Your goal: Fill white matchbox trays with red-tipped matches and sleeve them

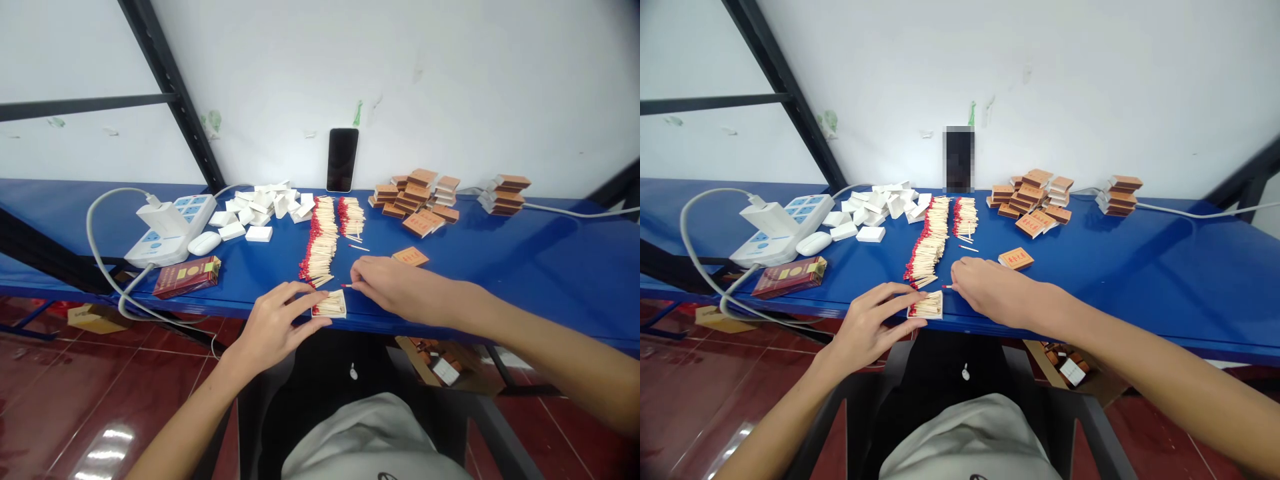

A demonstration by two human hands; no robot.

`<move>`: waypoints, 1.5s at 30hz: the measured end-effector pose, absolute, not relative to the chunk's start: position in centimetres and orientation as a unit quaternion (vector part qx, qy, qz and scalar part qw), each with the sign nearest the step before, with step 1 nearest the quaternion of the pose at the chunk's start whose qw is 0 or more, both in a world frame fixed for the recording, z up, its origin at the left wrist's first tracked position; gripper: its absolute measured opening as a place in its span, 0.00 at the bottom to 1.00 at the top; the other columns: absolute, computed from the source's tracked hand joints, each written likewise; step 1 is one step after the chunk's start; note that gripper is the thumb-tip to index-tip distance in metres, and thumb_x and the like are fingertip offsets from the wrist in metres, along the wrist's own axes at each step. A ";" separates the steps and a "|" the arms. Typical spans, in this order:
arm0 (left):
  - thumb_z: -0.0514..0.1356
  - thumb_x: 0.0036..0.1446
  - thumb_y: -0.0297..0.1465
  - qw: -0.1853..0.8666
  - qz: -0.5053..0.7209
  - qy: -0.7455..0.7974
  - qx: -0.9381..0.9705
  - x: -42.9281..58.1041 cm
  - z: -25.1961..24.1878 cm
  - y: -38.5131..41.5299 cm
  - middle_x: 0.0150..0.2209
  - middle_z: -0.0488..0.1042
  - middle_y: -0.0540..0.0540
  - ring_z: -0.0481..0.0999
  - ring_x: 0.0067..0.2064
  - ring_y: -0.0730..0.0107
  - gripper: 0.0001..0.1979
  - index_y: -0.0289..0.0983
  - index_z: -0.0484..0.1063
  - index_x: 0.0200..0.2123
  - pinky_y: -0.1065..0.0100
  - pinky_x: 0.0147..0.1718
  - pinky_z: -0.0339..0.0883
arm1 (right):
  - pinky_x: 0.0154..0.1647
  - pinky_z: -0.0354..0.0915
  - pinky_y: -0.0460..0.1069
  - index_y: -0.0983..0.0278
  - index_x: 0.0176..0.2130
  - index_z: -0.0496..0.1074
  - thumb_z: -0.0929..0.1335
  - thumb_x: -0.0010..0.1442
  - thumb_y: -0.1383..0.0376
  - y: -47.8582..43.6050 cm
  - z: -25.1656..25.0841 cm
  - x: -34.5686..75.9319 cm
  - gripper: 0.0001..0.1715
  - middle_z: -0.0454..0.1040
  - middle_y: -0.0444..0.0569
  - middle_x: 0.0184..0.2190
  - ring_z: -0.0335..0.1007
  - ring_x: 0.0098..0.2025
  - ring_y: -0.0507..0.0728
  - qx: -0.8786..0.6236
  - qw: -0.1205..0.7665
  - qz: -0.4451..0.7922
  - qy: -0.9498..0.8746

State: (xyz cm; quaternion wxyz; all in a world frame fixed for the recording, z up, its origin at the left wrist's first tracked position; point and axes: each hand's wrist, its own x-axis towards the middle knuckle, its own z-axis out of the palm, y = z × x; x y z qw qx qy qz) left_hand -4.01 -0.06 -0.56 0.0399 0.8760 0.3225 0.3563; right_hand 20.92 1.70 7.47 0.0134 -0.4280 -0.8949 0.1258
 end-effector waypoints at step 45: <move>0.56 0.68 0.31 -0.048 0.327 0.307 0.892 -4.0 -0.6 0.1 0.51 0.76 0.37 0.80 0.46 0.60 0.11 0.38 0.75 0.50 0.61 0.44 0.77 | 0.47 0.66 0.55 0.64 0.61 0.63 0.56 0.70 0.69 0.4 4.9 23.4 0.23 0.73 0.57 0.49 0.69 0.48 0.60 -0.353 0.093 0.118 -0.924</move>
